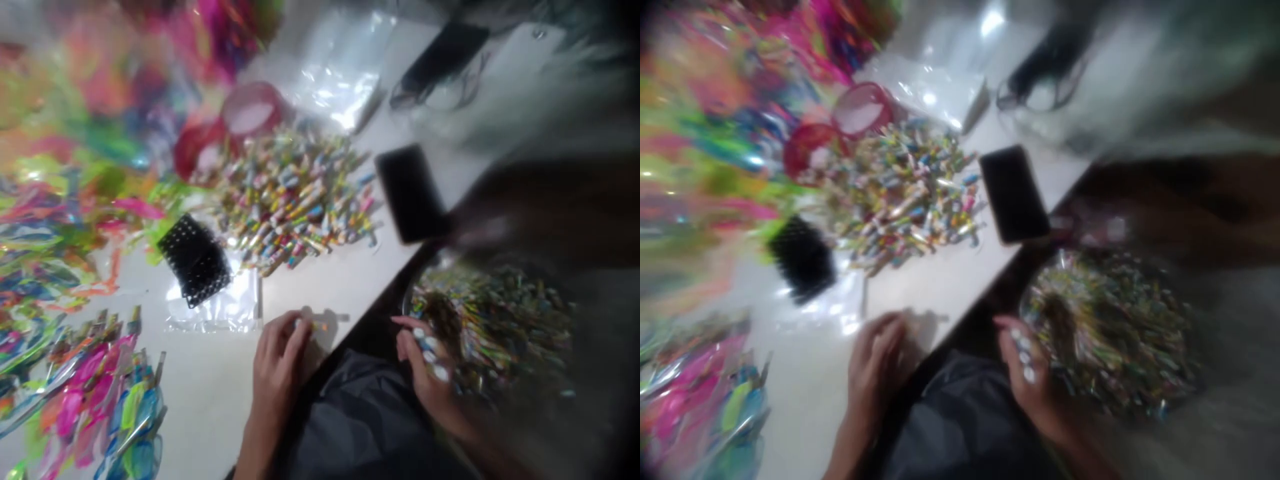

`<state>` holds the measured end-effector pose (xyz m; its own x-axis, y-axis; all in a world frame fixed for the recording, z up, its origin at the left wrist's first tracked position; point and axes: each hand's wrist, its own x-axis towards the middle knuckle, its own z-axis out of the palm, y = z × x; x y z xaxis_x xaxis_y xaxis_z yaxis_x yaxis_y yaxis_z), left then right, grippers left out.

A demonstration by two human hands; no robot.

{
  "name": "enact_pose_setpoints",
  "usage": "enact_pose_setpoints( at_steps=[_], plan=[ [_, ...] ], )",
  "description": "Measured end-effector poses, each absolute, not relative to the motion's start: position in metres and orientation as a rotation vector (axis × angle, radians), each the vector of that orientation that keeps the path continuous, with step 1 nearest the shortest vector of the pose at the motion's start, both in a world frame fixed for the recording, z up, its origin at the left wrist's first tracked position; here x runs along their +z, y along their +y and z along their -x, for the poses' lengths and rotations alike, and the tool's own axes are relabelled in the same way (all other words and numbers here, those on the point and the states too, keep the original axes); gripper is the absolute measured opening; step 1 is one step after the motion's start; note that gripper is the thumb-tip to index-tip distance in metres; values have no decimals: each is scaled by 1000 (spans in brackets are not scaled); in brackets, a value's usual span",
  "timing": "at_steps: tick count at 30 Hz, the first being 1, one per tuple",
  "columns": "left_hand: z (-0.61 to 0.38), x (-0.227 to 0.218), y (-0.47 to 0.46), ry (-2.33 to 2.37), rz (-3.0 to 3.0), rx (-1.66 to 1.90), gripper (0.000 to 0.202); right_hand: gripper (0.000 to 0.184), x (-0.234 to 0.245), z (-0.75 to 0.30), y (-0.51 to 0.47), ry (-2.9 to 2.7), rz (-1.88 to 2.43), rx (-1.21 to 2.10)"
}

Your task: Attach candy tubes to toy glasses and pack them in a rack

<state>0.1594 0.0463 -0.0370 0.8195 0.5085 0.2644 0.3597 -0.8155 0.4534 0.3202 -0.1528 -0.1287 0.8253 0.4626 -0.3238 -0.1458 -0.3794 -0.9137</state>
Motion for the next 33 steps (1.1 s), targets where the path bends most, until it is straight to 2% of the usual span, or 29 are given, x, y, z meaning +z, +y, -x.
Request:
enact_pose_setpoints(
  at_steps=[3,6,9,14,17,20,23,27,30,33],
  plan=[
    [-151,-33,43,583,-2487,552,53,41,-56,-332,-118,-476,1650,829],
    [-144,-25,44,489,-2357,558,46,41,-9,-334,-78,-643,1449,1355],
    [-139,-17,51,431,-2205,628,58,34,3,-330,-49,-699,1283,1624],
    [-134,-11,59,471,-2257,693,68,33,-9,-313,-27,-675,1152,1732],
    [-129,-13,61,435,-2349,682,71,46,-17,-312,-13,-652,1380,1539],
    [-121,-16,73,618,-2311,766,64,57,-24,-329,7,-692,1848,938],
    [-114,-15,117,950,-2177,869,41,53,-35,-351,28,-995,2241,359],
    [-103,-10,215,1353,-2102,917,29,52,-60,-356,43,-1332,2495,98],
    [-101,-10,273,1520,-2010,895,27,51,-76,-353,40,-1394,2443,-97],
    [-107,-13,296,1553,-1889,895,29,53,-80,-356,35,-1360,2334,-110]
  ],
)
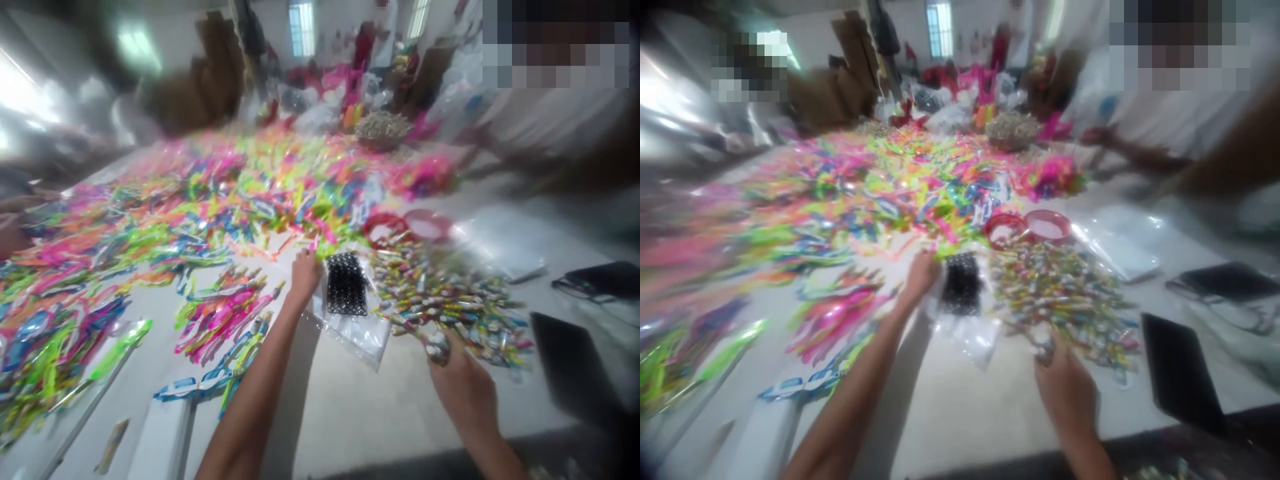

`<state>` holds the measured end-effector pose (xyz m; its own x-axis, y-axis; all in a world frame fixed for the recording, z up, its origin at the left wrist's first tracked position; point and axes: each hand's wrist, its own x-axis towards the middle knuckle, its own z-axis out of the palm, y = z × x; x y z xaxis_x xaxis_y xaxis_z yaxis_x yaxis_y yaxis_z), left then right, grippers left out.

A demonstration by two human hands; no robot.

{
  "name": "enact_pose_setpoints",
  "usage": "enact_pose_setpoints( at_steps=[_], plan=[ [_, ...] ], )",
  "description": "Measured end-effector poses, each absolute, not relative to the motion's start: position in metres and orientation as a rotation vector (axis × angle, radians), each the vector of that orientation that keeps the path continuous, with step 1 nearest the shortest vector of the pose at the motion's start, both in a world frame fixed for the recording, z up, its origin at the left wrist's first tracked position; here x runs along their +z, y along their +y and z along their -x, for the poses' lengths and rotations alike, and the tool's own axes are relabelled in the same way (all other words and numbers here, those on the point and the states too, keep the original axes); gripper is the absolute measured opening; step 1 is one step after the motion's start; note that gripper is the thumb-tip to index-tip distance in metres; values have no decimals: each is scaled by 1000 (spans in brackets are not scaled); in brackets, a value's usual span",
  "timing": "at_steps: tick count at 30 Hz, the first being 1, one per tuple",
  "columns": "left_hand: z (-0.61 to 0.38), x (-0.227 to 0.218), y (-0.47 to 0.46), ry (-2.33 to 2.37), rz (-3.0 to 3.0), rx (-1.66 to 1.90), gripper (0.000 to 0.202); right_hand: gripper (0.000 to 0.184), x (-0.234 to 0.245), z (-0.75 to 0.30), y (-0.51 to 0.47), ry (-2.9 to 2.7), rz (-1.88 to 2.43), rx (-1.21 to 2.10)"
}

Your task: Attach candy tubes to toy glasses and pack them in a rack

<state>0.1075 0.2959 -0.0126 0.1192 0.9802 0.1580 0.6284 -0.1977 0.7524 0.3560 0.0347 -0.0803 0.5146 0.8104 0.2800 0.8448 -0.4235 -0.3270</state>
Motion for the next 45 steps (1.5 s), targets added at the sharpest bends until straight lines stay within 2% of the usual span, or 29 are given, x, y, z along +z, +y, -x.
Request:
enact_pose_setpoints(
  at_steps=[6,9,12,14,17,20,24,28,29,34,36,38,41,43,45],
  plan=[
    [-93,0,268,1458,-1565,1060,27,55,-58,-334,23,-868,1853,433],
    [-75,16,225,1334,-1361,1177,35,54,-54,-300,16,-728,1634,662],
    [-65,30,166,1234,-1169,1268,47,48,-57,-269,14,-854,1666,778],
    [-64,33,127,1102,-909,1306,48,42,-58,-258,16,-1046,1711,768],
    [-67,26,81,995,-659,1269,37,36,-52,-264,19,-1194,1703,675],
    [-72,10,55,1053,-594,1252,33,36,-39,-291,15,-1267,1723,549],
    [-78,-9,42,1099,-597,1262,32,26,-27,-339,-2,-1618,1812,467],
    [-82,-12,43,1104,-656,1261,26,57,-35,-357,-11,-1953,1904,567],
    [-82,-11,43,1101,-667,1265,27,58,-38,-354,-10,-1958,1937,566],
    [-81,1,43,1055,-736,1249,29,35,-52,-328,7,-1959,2033,306],
    [-79,6,41,1039,-766,1247,26,30,-57,-319,11,-1952,1982,171],
    [-76,10,40,1010,-811,1262,20,25,-57,-309,11,-1868,1873,173],
    [-72,15,37,937,-900,1292,11,20,-38,-283,4,-1535,1806,500],
    [-70,18,35,887,-974,1319,9,23,-13,-259,-1,-1317,1735,811],
    [-67,23,33,848,-1045,1353,11,28,15,-235,-3,-1244,1568,982]
  ],
)
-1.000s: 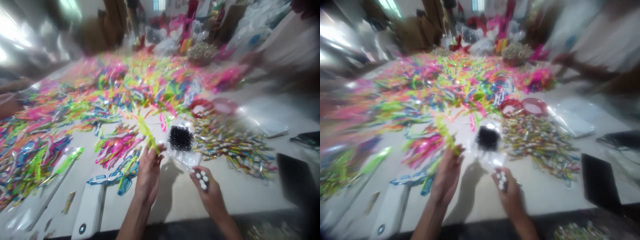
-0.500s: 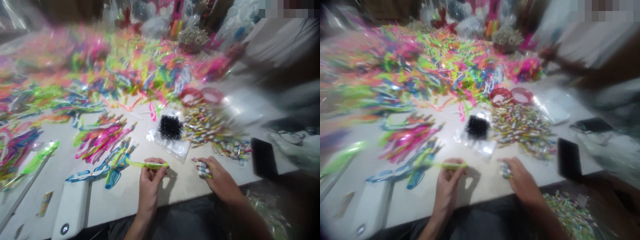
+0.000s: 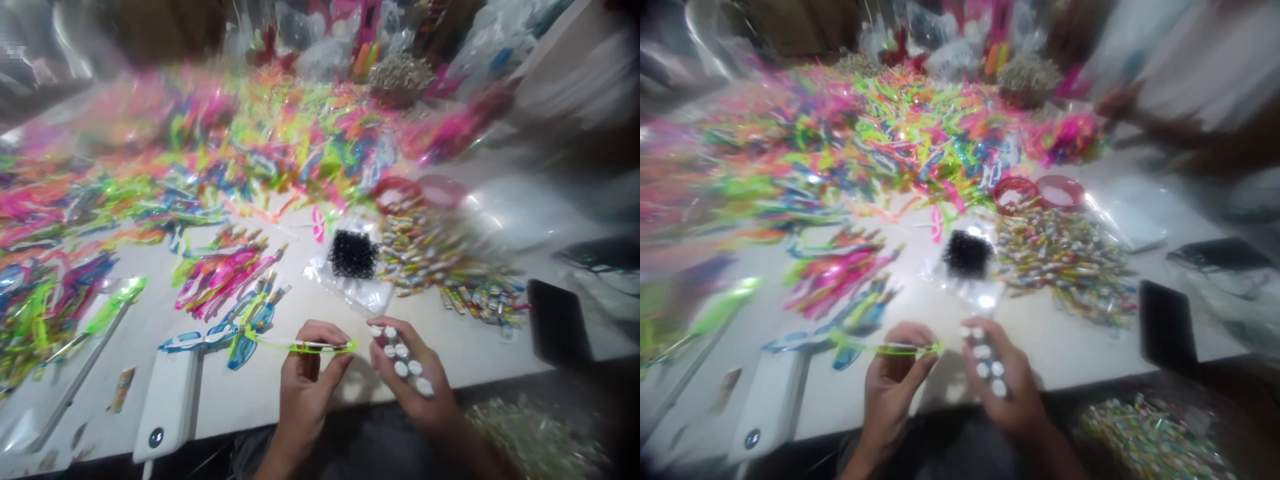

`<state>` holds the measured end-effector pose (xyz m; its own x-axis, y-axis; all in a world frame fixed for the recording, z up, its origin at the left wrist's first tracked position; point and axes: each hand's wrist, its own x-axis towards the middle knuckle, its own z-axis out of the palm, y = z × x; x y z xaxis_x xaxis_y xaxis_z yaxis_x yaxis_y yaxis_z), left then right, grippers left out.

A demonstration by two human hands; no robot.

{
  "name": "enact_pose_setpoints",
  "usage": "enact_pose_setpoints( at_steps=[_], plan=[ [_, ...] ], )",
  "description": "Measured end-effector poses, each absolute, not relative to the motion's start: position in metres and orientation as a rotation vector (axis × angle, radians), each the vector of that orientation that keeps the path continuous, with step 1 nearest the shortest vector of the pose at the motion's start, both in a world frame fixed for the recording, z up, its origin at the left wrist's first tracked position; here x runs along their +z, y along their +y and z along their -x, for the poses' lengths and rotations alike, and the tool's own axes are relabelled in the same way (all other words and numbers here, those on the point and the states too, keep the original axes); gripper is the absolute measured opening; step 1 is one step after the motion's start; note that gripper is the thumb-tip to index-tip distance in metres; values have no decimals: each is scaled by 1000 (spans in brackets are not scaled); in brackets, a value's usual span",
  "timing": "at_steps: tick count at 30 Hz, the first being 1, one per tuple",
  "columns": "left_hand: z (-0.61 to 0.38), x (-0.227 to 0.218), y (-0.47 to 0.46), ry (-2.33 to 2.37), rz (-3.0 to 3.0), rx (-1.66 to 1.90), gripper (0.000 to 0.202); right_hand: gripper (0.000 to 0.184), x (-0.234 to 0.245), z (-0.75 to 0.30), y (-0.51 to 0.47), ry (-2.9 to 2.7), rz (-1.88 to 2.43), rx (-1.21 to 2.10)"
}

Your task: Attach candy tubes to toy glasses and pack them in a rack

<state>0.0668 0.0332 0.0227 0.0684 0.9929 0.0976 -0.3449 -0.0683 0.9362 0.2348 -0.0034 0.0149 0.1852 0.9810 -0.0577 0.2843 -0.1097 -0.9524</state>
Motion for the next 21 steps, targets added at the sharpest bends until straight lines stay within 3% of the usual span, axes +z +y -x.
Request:
enact_pose_setpoints(
  at_steps=[8,12,18,21],
  plan=[
    [-51,45,29,857,-1262,1382,23,12,69,-210,8,-1374,1271,896],
    [-46,44,29,855,-1306,1399,24,17,64,-215,11,-1485,1209,789],
    [-43,42,27,875,-1284,1385,23,43,47,-219,11,-1623,1110,656],
    [-42,41,25,893,-1304,1374,22,40,47,-219,12,-1635,1106,638]
  ],
)
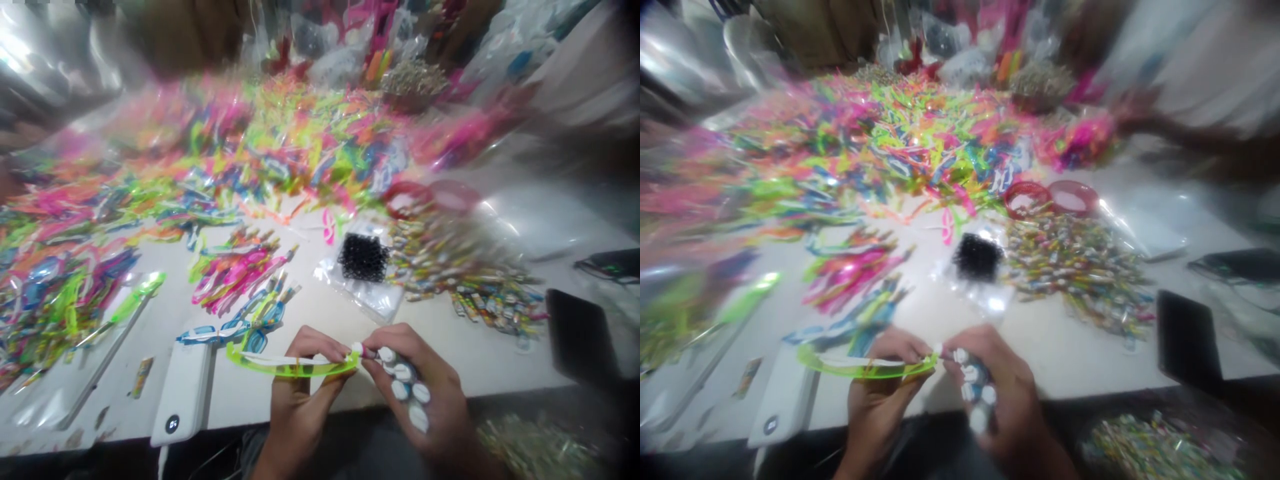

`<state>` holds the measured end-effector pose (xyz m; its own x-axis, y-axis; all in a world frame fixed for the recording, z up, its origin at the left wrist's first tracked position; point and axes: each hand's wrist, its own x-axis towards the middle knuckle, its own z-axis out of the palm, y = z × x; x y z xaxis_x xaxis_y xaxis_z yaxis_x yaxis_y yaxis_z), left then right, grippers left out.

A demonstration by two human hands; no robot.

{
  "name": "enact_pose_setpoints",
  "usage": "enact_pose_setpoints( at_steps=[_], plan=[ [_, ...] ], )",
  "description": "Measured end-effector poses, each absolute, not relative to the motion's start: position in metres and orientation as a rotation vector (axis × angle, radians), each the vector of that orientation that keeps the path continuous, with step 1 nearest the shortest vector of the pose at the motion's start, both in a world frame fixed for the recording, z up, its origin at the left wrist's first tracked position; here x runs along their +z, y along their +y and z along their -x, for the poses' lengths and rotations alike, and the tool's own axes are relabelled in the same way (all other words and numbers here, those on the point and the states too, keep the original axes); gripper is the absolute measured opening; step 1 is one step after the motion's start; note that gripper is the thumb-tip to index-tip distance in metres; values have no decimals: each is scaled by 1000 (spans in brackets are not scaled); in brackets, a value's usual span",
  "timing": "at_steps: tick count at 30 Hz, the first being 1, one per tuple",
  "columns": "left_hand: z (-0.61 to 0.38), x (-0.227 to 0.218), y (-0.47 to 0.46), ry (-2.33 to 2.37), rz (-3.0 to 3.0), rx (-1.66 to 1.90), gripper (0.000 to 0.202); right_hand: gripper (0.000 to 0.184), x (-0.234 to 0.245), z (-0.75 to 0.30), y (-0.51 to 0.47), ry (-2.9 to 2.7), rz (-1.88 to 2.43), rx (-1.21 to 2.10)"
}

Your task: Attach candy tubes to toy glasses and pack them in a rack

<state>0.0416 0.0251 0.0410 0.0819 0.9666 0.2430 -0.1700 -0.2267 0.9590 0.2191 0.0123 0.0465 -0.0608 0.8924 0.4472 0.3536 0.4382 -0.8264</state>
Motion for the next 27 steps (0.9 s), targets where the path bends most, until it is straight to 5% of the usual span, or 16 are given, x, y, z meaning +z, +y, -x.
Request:
enact_pose_setpoints(
  at_steps=[11,27],
  plan=[
    [-45,39,27,1067,-1234,1327,7,34,35,-211,12,-1646,1200,574],
    [-41,15,33,1199,-1024,1416,13,38,31,-205,26,-1727,1046,724]
  ],
)
